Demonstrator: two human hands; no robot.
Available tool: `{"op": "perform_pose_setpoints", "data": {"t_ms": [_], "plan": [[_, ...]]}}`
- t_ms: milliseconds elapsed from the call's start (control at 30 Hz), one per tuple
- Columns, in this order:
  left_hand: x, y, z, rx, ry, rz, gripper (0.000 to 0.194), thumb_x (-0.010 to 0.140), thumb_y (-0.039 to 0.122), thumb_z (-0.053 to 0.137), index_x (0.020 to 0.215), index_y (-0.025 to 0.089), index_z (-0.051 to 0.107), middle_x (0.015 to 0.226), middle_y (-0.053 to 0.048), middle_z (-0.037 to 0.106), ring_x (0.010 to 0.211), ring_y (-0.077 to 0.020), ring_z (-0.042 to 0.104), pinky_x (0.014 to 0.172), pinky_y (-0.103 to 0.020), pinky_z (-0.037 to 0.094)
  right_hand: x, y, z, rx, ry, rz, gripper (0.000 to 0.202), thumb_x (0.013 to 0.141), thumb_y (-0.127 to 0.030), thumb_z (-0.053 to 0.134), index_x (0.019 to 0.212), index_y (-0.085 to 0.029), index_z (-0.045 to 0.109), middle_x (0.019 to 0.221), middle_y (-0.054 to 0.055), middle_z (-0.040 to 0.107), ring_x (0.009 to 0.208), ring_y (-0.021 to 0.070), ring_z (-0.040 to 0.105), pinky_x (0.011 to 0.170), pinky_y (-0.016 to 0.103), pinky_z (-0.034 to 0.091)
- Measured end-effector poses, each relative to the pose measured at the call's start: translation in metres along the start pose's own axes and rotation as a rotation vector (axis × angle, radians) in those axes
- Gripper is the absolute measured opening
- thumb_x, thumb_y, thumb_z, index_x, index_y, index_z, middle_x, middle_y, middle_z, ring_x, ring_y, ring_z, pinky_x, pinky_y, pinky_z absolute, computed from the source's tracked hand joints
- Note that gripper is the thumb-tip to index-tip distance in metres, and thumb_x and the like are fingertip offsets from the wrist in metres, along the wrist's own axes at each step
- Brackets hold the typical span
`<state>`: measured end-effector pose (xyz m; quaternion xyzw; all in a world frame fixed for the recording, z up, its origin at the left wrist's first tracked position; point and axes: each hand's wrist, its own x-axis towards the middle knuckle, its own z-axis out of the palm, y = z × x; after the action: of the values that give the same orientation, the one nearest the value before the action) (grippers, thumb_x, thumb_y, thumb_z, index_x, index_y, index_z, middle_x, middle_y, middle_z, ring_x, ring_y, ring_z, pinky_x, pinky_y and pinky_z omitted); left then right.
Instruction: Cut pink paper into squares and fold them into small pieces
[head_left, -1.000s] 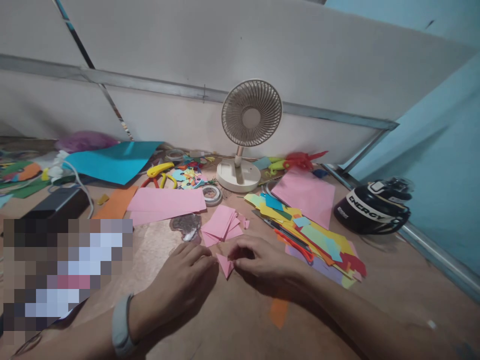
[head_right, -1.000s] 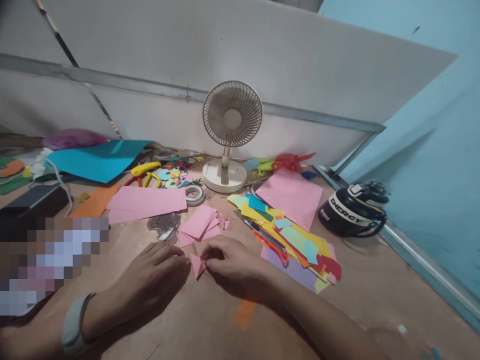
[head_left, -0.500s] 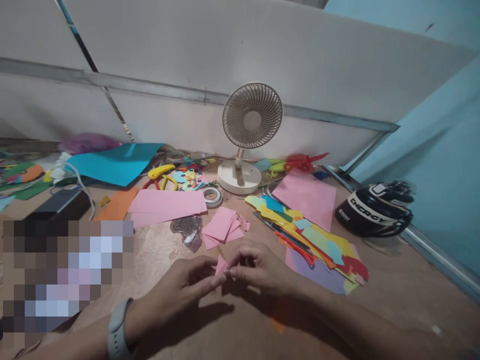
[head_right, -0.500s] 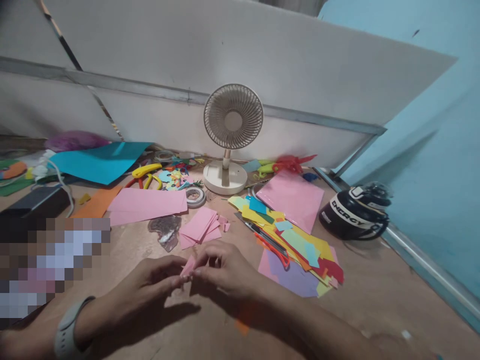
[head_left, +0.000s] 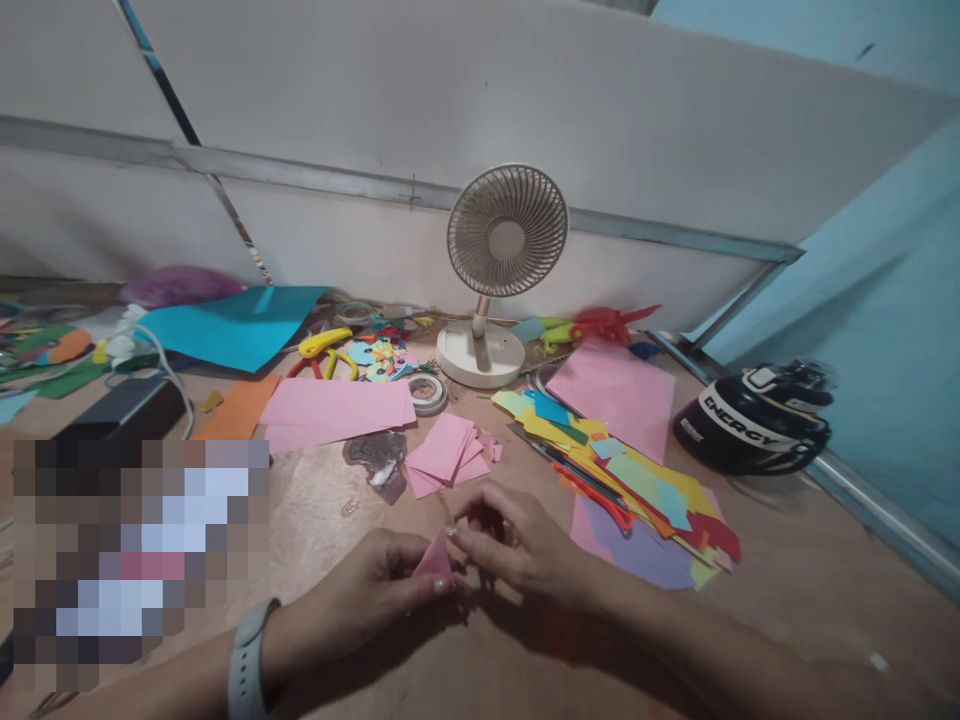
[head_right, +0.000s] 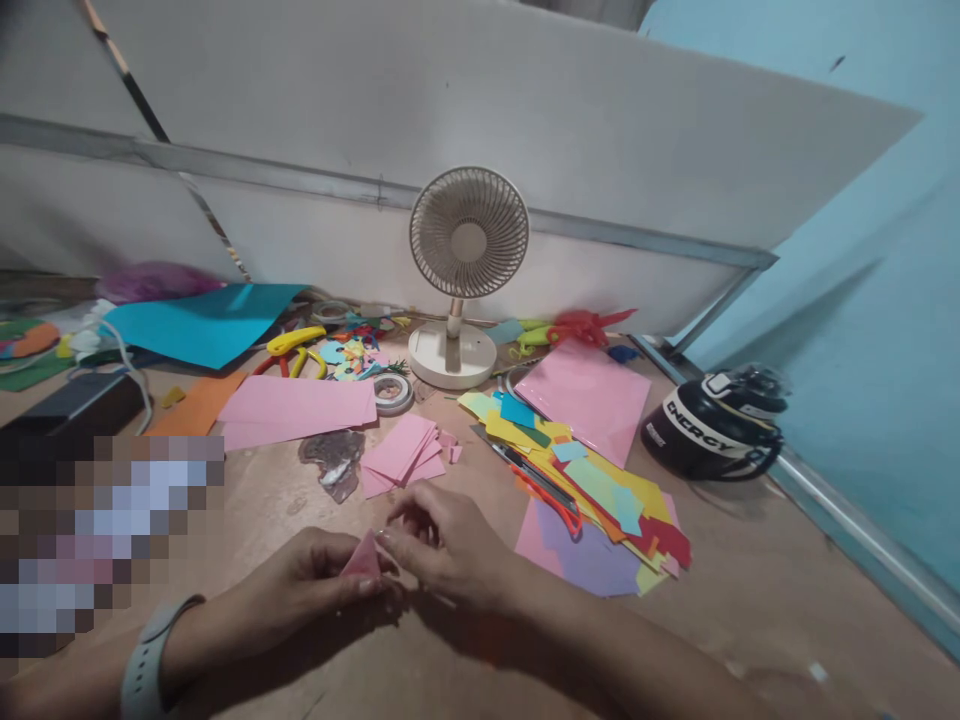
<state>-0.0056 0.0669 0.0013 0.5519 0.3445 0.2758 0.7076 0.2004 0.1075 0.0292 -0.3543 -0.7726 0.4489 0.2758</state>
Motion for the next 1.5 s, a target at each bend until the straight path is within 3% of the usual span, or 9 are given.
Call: {"op": "perform_pose_setpoints", "data": {"t_ms": [200, 300, 500, 800, 867, 1033, 1167, 1367, 1500], "plan": [[-0.001, 0.005, 0.007, 0.248, -0.029, 0.078, 0.044, 0.098, 0.050, 0.052, 0.092, 0.014, 0.078, 0.081, -0.006, 0.070, 0.073, -0.0171, 0.059, 0.068, -0.025, 0.045, -0.004, 0.007, 0.012, -0.290, 0.009, -0.420, 0.034, 0.101, -0.038, 0.049, 0.079, -0.017, 0.063, 0.072, 0.001, 0.059, 0.066, 0.0122, 0.053, 0.059, 0.023, 0.039], [-0.003, 0.008, 0.007, 0.340, -0.027, 0.085, 0.047, 0.099, 0.051, 0.049, 0.091, 0.014, 0.077, 0.076, -0.004, 0.069, 0.068, -0.0154, 0.057, 0.064, -0.022, 0.044, -0.007, 0.004, 0.014, -0.368, 0.034, -0.505, 0.038, 0.105, -0.039, 0.043, 0.080, -0.016, 0.061, 0.072, 0.001, 0.059, 0.065, 0.0112, 0.054, 0.059, 0.022, 0.040], [-0.003, 0.007, 0.006, 0.374, 0.025, 0.063, 0.044, 0.098, 0.047, 0.050, 0.080, 0.013, 0.072, 0.072, -0.004, 0.066, 0.064, -0.0144, 0.055, 0.061, -0.021, 0.043, -0.011, -0.006, 0.015, -0.691, 0.137, -0.865, 0.022, 0.096, -0.014, 0.051, 0.078, -0.016, 0.063, 0.064, -0.001, 0.056, 0.055, 0.0125, 0.046, 0.051, 0.028, 0.030], [0.002, -0.002, 0.015, -0.008, 0.020, 0.044, 0.045, 0.090, 0.051, 0.062, 0.069, 0.012, 0.062, 0.064, 0.002, 0.045, 0.062, -0.0118, 0.036, 0.058, -0.022, 0.034, -0.007, -0.007, 0.009, -0.789, 0.166, -1.126, 0.022, 0.092, -0.006, 0.050, 0.077, -0.010, 0.066, 0.069, 0.003, 0.064, 0.060, 0.0135, 0.056, 0.051, 0.029, 0.033], [0.002, -0.002, 0.015, -0.047, 0.030, 0.037, 0.044, 0.089, 0.051, 0.064, 0.068, 0.012, 0.064, 0.064, 0.001, 0.047, 0.062, -0.0120, 0.037, 0.059, -0.023, 0.035, -0.008, -0.005, 0.009, -0.781, 0.184, -1.116, 0.020, 0.093, -0.008, 0.050, 0.081, -0.011, 0.066, 0.070, 0.003, 0.066, 0.060, 0.0132, 0.056, 0.051, 0.029, 0.034], [0.001, 0.004, 0.017, 0.062, 0.032, 0.042, 0.039, 0.091, 0.051, 0.062, 0.086, 0.014, 0.076, 0.078, -0.006, 0.067, 0.072, -0.0174, 0.055, 0.068, -0.026, 0.044, -0.012, -0.003, 0.012, -0.569, 0.283, -0.705, 0.018, 0.099, -0.031, 0.053, 0.096, -0.018, 0.065, 0.081, 0.005, 0.068, 0.071, 0.0160, 0.060, 0.066, 0.031, 0.047], [0.004, 0.007, 0.021, 0.035, 0.053, 0.046, 0.046, 0.092, 0.055, 0.059, 0.084, 0.013, 0.077, 0.072, -0.005, 0.065, 0.066, -0.0161, 0.054, 0.062, -0.024, 0.042, -0.013, -0.002, 0.013, -0.348, 0.241, -0.556, 0.014, 0.098, -0.033, 0.059, 0.096, -0.022, 0.067, 0.091, 0.005, 0.068, 0.083, 0.0168, 0.062, 0.075, 0.030, 0.051], [0.017, 0.005, 0.008, 0.148, 0.031, 0.132, 0.051, 0.096, 0.055, 0.053, 0.087, 0.011, 0.077, 0.072, -0.004, 0.063, 0.064, -0.0138, 0.050, 0.059, -0.022, 0.039, -0.008, 0.004, 0.014, -0.243, 0.271, -0.521, 0.014, 0.098, -0.030, 0.060, 0.094, -0.022, 0.070, 0.089, 0.005, 0.067, 0.079, 0.0146, 0.064, 0.068, 0.025, 0.052], [0.023, 0.006, 0.002, 0.083, 0.022, 0.131, 0.045, 0.091, 0.053, 0.062, 0.084, 0.011, 0.077, 0.074, -0.006, 0.066, 0.069, -0.0165, 0.054, 0.065, -0.025, 0.042, -0.003, 0.018, 0.016, -0.400, 0.325, -0.805, 0.015, 0.095, -0.024, 0.063, 0.109, -0.020, 0.064, 0.085, 0.004, 0.072, 0.075, 0.0164, 0.064, 0.068, 0.030, 0.051]]}}
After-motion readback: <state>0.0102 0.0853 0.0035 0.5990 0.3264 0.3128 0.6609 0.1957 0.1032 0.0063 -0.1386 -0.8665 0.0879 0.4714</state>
